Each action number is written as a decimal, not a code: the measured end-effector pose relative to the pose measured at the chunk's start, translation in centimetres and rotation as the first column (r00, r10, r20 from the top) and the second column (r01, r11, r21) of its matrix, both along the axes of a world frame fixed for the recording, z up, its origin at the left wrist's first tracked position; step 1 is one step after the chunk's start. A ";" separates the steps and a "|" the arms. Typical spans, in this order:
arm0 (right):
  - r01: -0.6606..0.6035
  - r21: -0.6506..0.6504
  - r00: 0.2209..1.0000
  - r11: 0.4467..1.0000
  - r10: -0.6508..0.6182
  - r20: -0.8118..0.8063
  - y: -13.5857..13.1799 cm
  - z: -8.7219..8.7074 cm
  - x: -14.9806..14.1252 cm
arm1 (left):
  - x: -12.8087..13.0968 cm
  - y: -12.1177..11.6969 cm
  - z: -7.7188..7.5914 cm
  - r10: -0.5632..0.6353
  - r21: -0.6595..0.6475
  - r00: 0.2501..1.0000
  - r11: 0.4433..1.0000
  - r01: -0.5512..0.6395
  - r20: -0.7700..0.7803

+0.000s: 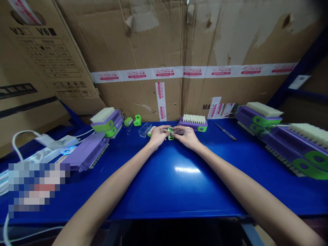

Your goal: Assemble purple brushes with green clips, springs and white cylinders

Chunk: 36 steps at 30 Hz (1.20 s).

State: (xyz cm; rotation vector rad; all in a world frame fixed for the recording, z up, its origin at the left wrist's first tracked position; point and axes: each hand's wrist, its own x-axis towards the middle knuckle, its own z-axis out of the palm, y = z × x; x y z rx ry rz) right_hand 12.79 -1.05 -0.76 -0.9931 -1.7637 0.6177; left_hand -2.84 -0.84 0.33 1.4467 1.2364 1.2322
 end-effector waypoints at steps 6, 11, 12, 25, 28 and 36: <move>0.016 0.021 0.999 1.000 -0.016 0.041 0.0 0.2 0.0 | 0.0 0.0 0.0 -0.014 -0.025 1.000 1.000 0.013 -0.008; -0.047 0.142 0.988 0.989 0.026 0.150 0.1 0.4 0.6 | 0.0 0.3 -0.5 -0.045 0.003 0.999 0.999 0.045 -0.014; -0.053 0.151 0.987 0.987 0.028 0.161 0.2 0.4 0.7 | 0.0 0.3 -0.5 -0.054 0.008 0.998 0.998 0.054 -0.018; -0.005 0.121 0.996 0.993 -0.006 0.092 0.4 0.1 0.6 | -0.5 0.2 -0.1 -0.237 -0.006 0.971 0.971 0.237 -0.028; -0.007 0.124 0.995 0.992 -0.005 0.097 0.4 0.2 0.6 | -0.7 0.1 0.1 -0.262 -0.012 0.964 0.965 0.262 -0.043; -0.013 0.106 0.971 0.994 -0.013 0.238 0.7 -0.1 1.0 | -0.5 0.3 -0.3 -0.271 0.007 0.961 0.962 0.271 -0.060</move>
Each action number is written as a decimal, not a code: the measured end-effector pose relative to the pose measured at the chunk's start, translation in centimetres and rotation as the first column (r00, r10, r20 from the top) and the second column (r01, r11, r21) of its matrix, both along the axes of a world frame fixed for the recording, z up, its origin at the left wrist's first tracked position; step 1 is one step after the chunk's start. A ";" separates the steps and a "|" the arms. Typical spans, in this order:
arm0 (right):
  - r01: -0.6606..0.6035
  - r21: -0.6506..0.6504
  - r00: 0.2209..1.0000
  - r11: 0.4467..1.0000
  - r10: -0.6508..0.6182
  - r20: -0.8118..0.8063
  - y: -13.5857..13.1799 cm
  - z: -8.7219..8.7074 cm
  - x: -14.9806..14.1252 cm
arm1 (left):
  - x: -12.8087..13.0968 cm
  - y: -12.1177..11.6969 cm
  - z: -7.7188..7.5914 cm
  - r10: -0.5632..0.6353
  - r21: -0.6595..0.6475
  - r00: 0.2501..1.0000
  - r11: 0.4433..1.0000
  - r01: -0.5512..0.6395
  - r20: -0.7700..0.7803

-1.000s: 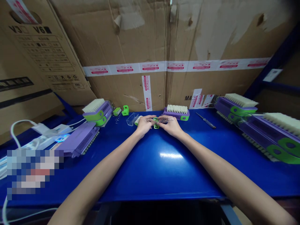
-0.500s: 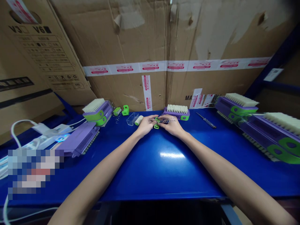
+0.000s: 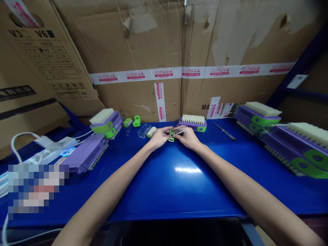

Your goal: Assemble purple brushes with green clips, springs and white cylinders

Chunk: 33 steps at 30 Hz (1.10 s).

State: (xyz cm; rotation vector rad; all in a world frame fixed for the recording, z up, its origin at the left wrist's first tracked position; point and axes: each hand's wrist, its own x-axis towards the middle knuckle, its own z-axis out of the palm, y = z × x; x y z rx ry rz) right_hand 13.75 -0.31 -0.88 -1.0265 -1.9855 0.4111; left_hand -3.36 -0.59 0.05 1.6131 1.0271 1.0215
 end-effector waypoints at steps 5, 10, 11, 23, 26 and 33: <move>0.044 0.016 0.999 0.999 -0.044 0.031 0.2 -0.6 0.1 | 0.1 0.0 0.1 -0.007 0.004 0.999 1.000 0.007 -0.035; 0.047 0.013 0.999 0.999 -0.047 0.021 -0.2 -0.5 0.1 | 0.2 -0.3 0.4 -0.028 0.016 0.998 0.999 0.029 -0.048; 0.046 0.013 0.999 0.999 -0.046 0.022 -0.3 -0.4 0.1 | 0.3 -0.4 0.4 -0.025 0.019 0.999 0.999 0.026 -0.045; 0.096 0.034 0.987 0.995 -0.099 0.127 -1.0 0.6 0.1 | 0.7 -0.6 0.7 0.004 0.031 1.000 1.000 -0.003 -0.031; 0.115 0.018 0.975 0.993 -0.116 0.188 -1.4 1.3 0.0 | 0.8 -0.3 0.3 0.008 0.020 1.000 1.000 -0.007 -0.014; 0.184 0.013 0.948 0.983 -0.180 0.262 -1.6 1.7 -0.4 | 0.7 -0.4 0.5 -0.002 -0.023 1.000 1.000 0.003 0.029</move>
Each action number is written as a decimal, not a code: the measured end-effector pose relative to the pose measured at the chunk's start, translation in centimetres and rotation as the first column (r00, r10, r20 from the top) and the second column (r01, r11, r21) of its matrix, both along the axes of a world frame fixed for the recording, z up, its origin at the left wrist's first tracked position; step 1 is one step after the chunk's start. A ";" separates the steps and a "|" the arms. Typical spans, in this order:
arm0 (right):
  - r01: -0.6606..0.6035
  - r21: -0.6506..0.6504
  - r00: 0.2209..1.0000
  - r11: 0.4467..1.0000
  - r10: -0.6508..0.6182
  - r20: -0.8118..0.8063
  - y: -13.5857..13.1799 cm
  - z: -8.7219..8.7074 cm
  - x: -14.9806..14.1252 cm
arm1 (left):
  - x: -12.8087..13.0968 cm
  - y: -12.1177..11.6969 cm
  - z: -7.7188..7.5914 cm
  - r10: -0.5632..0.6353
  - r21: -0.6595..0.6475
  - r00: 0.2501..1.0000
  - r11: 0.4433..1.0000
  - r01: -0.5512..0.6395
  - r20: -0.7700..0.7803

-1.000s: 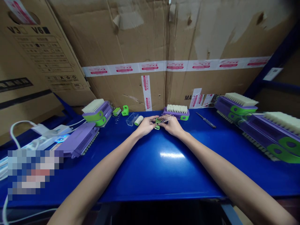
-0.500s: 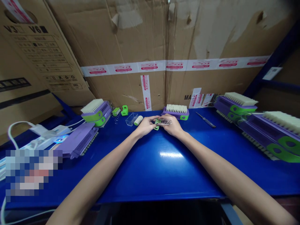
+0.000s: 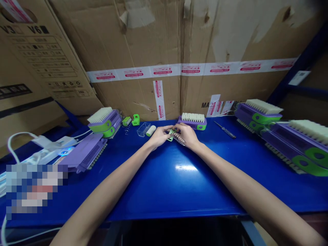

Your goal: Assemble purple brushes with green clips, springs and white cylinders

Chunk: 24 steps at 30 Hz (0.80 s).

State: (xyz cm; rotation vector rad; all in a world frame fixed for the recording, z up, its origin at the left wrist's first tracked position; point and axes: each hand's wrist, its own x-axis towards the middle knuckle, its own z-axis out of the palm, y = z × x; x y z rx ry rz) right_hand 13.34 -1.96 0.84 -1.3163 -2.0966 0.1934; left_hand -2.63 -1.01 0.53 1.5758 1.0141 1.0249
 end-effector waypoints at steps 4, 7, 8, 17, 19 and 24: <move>-0.089 -0.004 0.994 0.996 0.089 -0.066 0.6 -0.7 0.3 | -0.4 0.1 0.0 -0.055 -0.040 0.998 0.998 0.055 0.005; -0.155 0.025 0.978 0.988 0.157 -0.135 0.9 -1.2 0.6 | -0.5 0.3 -0.3 -0.047 -0.003 0.999 0.999 0.046 -0.020; -0.166 0.031 0.974 0.986 0.169 -0.153 1.0 -1.3 0.7 | -0.5 0.3 -0.5 -0.020 0.031 0.999 0.999 0.021 -0.034; -0.224 0.237 0.943 0.945 0.272 -0.193 0.6 -1.3 0.1 | 0.3 0.3 -1.7 0.239 0.290 0.964 0.937 -0.196 -0.120; -0.248 0.247 0.931 0.937 0.301 -0.207 0.7 -1.4 0.1 | 0.3 0.4 -1.9 0.250 0.339 0.960 0.920 -0.195 -0.126; -0.275 0.267 0.897 0.924 0.346 -0.273 1.1 -1.7 0.7 | 0.3 0.3 -2.1 0.168 0.366 0.967 0.927 -0.089 -0.190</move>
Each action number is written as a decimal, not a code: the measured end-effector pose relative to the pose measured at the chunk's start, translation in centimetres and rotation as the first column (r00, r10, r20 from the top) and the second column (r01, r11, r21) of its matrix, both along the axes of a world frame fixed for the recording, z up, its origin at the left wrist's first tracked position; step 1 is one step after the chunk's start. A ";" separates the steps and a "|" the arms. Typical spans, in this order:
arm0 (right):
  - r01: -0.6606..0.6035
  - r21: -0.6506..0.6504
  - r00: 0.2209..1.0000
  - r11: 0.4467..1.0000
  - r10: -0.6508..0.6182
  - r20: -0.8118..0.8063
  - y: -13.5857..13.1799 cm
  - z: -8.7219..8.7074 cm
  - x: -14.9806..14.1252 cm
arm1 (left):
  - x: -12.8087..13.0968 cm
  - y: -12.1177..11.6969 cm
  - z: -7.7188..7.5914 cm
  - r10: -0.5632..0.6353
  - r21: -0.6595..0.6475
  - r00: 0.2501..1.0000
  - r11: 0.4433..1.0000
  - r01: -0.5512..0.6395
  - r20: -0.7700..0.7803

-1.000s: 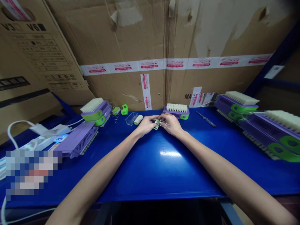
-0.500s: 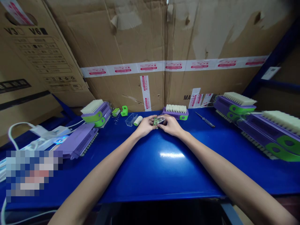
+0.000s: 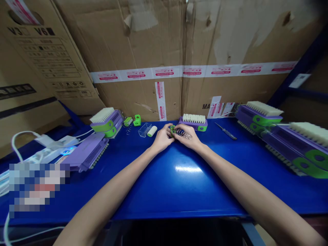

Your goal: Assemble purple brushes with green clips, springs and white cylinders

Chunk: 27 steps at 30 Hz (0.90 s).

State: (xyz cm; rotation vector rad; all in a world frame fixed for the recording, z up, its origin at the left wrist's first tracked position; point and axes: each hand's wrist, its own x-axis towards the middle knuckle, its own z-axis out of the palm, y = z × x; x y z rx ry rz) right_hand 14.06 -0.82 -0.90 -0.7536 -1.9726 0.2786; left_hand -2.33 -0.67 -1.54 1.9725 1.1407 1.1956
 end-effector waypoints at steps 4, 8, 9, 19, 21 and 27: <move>0.022 -0.041 0.999 0.999 -0.024 -0.046 0.1 -0.1 0.3 | 0.2 -0.4 0.4 0.015 0.050 1.000 0.999 -0.013 -0.028; 0.049 -0.137 0.979 0.989 -0.075 -0.191 -0.2 -0.1 -0.6 | 0.4 -0.9 0.7 0.097 0.160 0.995 0.983 -0.091 -0.028; 0.049 -0.174 0.968 0.984 -0.090 -0.236 -0.3 0.0 -0.9 | 0.4 -1.0 0.8 0.115 0.179 0.993 0.978 -0.108 -0.027; -0.037 -0.537 0.846 0.843 -0.260 -0.466 -0.9 1.3 -2.5 | -0.1 -1.0 0.0 0.221 0.333 0.953 0.932 -0.143 -0.207; -0.097 -0.598 0.811 0.796 -0.285 -0.510 -1.3 1.7 -2.7 | -0.3 -0.9 0.0 0.233 0.374 0.936 0.919 -0.124 -0.264; -0.298 -0.704 0.718 0.645 -0.336 -0.610 -1.7 2.1 -3.0 | -0.4 -1.1 0.4 0.201 0.392 0.924 0.918 -0.063 -0.324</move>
